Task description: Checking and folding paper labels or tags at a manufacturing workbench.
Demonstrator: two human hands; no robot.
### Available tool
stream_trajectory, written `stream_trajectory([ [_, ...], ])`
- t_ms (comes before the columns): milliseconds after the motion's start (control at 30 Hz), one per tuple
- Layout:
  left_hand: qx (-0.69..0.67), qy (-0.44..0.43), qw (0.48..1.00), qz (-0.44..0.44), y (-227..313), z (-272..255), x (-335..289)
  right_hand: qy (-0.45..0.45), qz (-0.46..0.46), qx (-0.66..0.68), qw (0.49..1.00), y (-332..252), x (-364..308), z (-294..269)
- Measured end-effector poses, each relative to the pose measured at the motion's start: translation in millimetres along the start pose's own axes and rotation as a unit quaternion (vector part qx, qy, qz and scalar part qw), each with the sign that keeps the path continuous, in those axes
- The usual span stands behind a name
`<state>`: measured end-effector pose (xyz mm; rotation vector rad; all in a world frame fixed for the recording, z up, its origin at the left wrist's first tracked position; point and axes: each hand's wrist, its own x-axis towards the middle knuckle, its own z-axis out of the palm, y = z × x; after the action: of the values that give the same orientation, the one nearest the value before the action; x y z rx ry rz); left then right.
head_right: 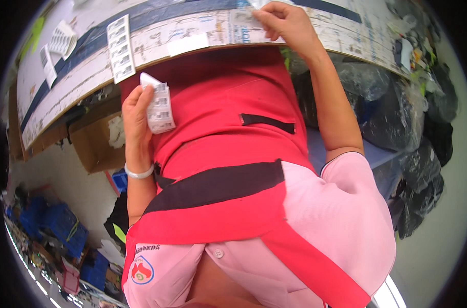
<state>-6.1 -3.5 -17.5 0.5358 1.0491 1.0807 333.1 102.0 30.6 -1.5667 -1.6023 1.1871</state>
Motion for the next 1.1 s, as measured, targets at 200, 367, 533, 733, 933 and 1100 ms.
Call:
stream_trajectory([
  [200,-0.013,-0.035,0.999,0.015,7.7,10.7,7.5,0.101,0.086,-0.087,0.987,60.2,5.7,-41.9],
  [367,0.014,-0.006,0.999,0.029,8.4,14.3,4.5,0.136,0.077,-0.23,0.961,62.6,13.7,-37.3],
  [533,0.004,-0.048,0.998,0.042,10.9,20.6,8.4,0.222,0.071,-0.428,0.873,34.1,-1.7,-37.9],
  [733,0.027,-0.043,0.996,0.079,14.8,25.7,-0.4,-0.089,-0.003,0.086,0.992,-51.7,-43.8,89.4],
  [933,0.11,-0.046,0.977,0.176,11.0,29.5,2.8,-0.099,-0.062,0.115,0.986,-51.9,-49.1,126.6],
  [1100,0.118,-0.021,0.987,0.106,4.2,17.1,10.8,0.019,-0.358,-0.123,0.925,-39.6,-49.0,143.5],
])
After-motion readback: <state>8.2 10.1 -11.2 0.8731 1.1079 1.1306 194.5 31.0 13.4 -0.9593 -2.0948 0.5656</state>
